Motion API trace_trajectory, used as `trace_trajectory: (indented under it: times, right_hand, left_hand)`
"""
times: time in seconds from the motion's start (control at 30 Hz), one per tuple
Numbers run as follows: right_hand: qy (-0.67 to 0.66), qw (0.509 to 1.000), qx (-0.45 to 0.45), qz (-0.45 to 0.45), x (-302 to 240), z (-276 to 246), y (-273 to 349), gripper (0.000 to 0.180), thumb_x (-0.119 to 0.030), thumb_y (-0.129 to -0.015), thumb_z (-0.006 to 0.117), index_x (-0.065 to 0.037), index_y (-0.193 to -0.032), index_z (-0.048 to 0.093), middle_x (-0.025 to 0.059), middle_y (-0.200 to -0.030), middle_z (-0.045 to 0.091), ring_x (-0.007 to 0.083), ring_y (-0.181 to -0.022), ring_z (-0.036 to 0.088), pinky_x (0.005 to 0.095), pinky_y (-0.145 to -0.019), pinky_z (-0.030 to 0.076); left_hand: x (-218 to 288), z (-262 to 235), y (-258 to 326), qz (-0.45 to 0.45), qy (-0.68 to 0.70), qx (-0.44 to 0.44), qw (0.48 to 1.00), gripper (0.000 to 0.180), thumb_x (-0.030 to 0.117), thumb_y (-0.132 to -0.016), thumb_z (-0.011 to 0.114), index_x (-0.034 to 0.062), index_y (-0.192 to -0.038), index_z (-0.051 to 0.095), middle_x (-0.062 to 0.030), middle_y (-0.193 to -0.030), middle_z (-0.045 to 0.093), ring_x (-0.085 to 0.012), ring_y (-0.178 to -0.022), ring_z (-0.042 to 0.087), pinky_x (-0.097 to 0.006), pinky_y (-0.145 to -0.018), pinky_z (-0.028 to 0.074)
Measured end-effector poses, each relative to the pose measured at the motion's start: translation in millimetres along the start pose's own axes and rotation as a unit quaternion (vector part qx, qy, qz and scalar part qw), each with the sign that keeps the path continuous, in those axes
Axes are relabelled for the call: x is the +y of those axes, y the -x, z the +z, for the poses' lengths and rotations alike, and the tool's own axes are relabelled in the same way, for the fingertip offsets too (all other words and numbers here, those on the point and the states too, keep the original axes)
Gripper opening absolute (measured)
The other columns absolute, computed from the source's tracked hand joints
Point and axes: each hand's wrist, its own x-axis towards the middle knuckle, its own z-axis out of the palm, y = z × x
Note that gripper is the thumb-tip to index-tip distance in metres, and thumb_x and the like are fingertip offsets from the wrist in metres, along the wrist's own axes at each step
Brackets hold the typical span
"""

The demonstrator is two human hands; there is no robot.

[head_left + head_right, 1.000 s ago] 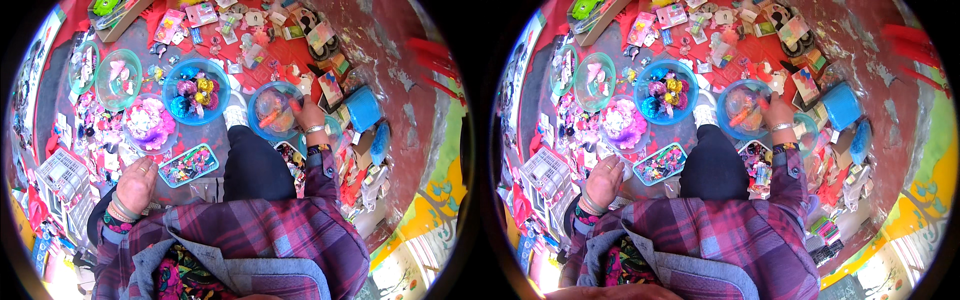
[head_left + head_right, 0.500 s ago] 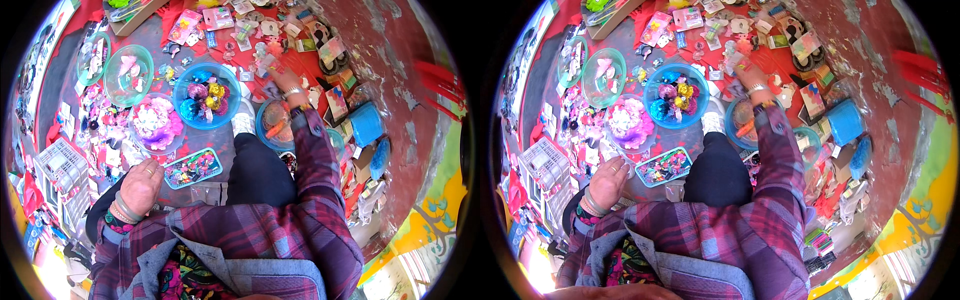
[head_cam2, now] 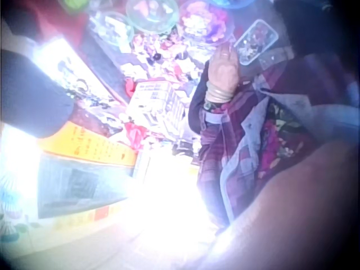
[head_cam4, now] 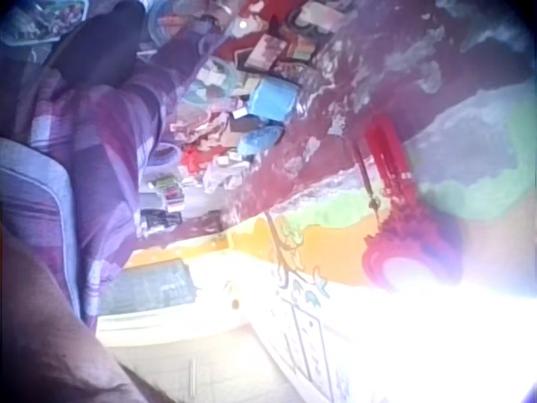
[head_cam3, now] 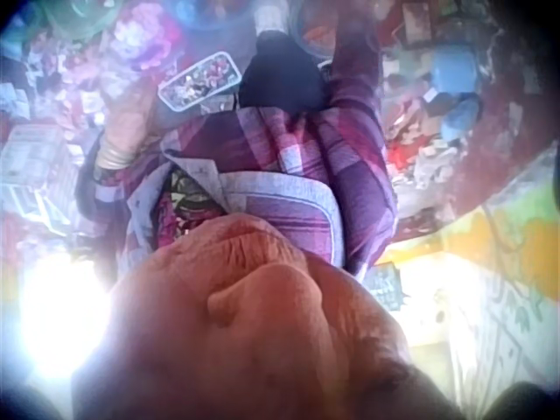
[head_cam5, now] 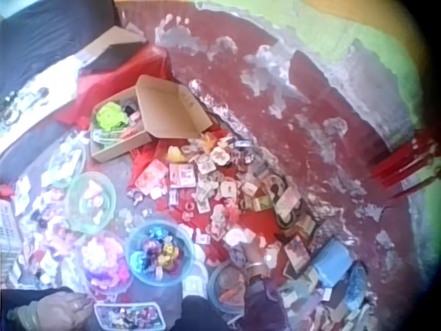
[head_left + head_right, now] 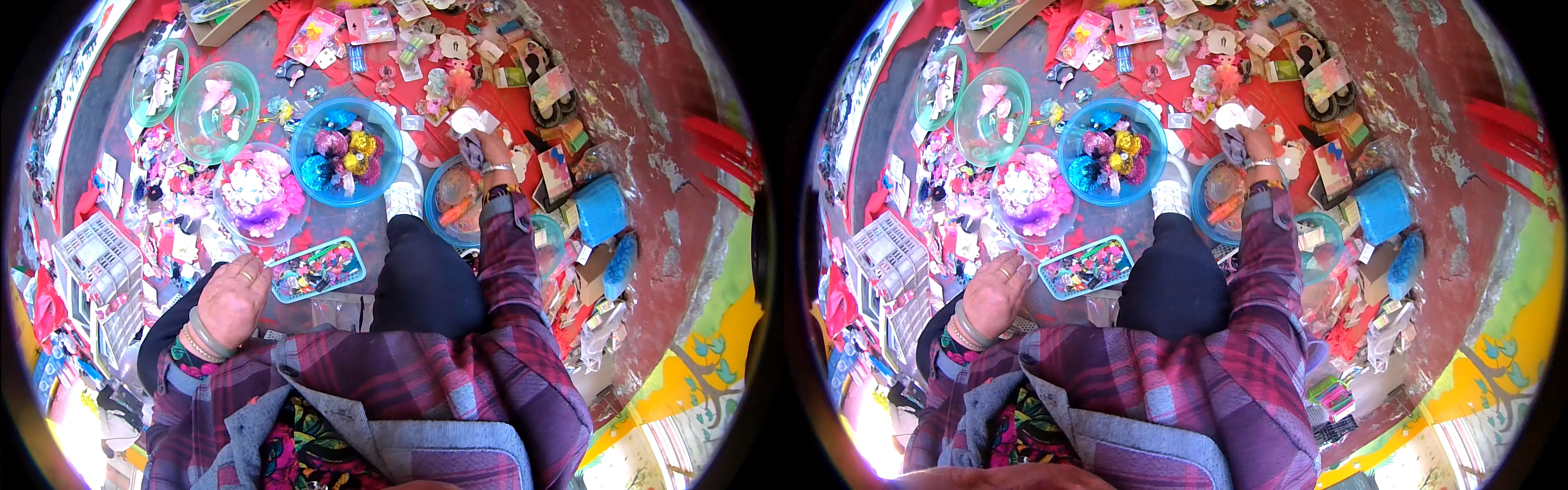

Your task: The person sits on the floor and sorts through a large pile of small colorful items, including hair accessories and toys. They pick up individual items, inspect them, and place them into various plastic bowls and containers, occasionally wiping items with a cloth.

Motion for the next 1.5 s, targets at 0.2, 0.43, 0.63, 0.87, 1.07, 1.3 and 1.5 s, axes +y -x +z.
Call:
trace_trajectory:
  times: [0.2,0.43,0.63,0.87,1.07,1.3,1.5]
  right_hand:
    - [-0.413,0.902,-0.12,0.03,-25.3,-6.6,54.5,0.029,-0.02,-0.078,0.061,-0.006,-0.101,0.049,0.0047,-0.071,0.059,0.0147,-0.059,0.058,0.0268,-0.048,0.048]
    - [-0.428,0.897,-0.098,-0.043,-46.7,-4.0,59.6,0.03,-0.019,-0.081,0.06,-0.005,-0.106,0.053,0.0034,-0.082,0.061,0.0124,-0.064,0.058,0.0242,-0.052,0.046]
    - [-0.236,0.968,0.024,-0.084,-25.5,-0.6,30.6,0.022,-0.019,-0.078,0.064,-0.002,-0.092,0.063,-0.0005,-0.081,0.061,0.0077,-0.069,0.054,0.0206,-0.061,0.042]
    - [-0.425,0.899,-0.08,-0.075,-63.6,-1.1,68.8,0.019,-0.012,-0.08,0.06,0.0,-0.095,0.062,0.004,-0.08,0.063,0.0111,-0.067,0.058,0.0214,-0.06,0.044]
    - [-0.424,0.875,-0.202,-0.12,-104.6,-5.5,103.9,0.02,-0.003,-0.078,0.056,0.0,-0.098,0.061,0.0071,-0.082,0.064,0.0126,-0.069,0.059,0.0219,-0.062,0.045]
    - [-0.336,0.833,-0.315,-0.308,-209.7,20.4,178.4,0.015,-0.002,-0.073,0.06,0.0,-0.086,0.066,0.0108,-0.098,0.06,0.0171,-0.085,0.059,0.0267,-0.074,0.047]
    - [-0.191,0.708,-0.443,-0.516,-297.8,45.7,280.5,0.032,0.012,-0.069,0.048,0.0,-0.093,0.065,0.0149,-0.104,0.057,0.023,-0.096,0.056,0.0303,-0.083,0.044]
  left_hand:
    - [2.2,0.1,3.0,-0.008,0.007,0.009,1.0,0.025,0.009,-0.071,0.053,-0.0022,-0.092,0.057,-0.0175,-0.097,0.058,-0.03,-0.096,0.054,-0.037,-0.08,0.042]
    - [1.0,3.0,1.7,-0.01,0.008,0.007,1.0,0.023,0.01,-0.072,0.053,-0.0009,-0.092,0.058,-0.0164,-0.097,0.058,-0.0294,-0.097,0.054,-0.037,-0.08,0.042]
    - [0.7,3.5,-0.3,-0.009,0.0,0.003,1.0,0.023,0.01,-0.072,0.053,-0.0005,-0.092,0.058,-0.016,-0.097,0.058,-0.0288,-0.096,0.054,-0.036,-0.08,0.042]
    - [3.3,0.7,-1.1,-0.009,-0.006,0.004,1.0,0.022,0.01,-0.072,0.052,-0.0004,-0.091,0.057,-0.0156,-0.096,0.058,-0.0284,-0.096,0.054,-0.035,-0.08,0.043]
    - [3.7,0.5,0.4,-0.036,0.019,0.023,0.999,0.025,0.007,-0.072,0.056,-0.001,-0.095,0.056,-0.0161,-0.099,0.056,-0.0296,-0.096,0.054,-0.037,-0.081,0.043]
    - [9.4,-10.7,1.4,-0.14,0.533,0.121,0.826,0.038,0.023,-0.086,0.051,0.0009,-0.117,0.046,-0.0156,-0.117,0.049,-0.0284,-0.109,0.048,-0.038,-0.089,0.04]
    - [20.2,-41.3,8.9,0.006,0.932,0.163,0.324,0.068,0.052,-0.081,0.051,0.0072,-0.129,0.032,-0.009,-0.129,0.036,-0.0213,-0.12,0.034,-0.046,-0.097,0.03]
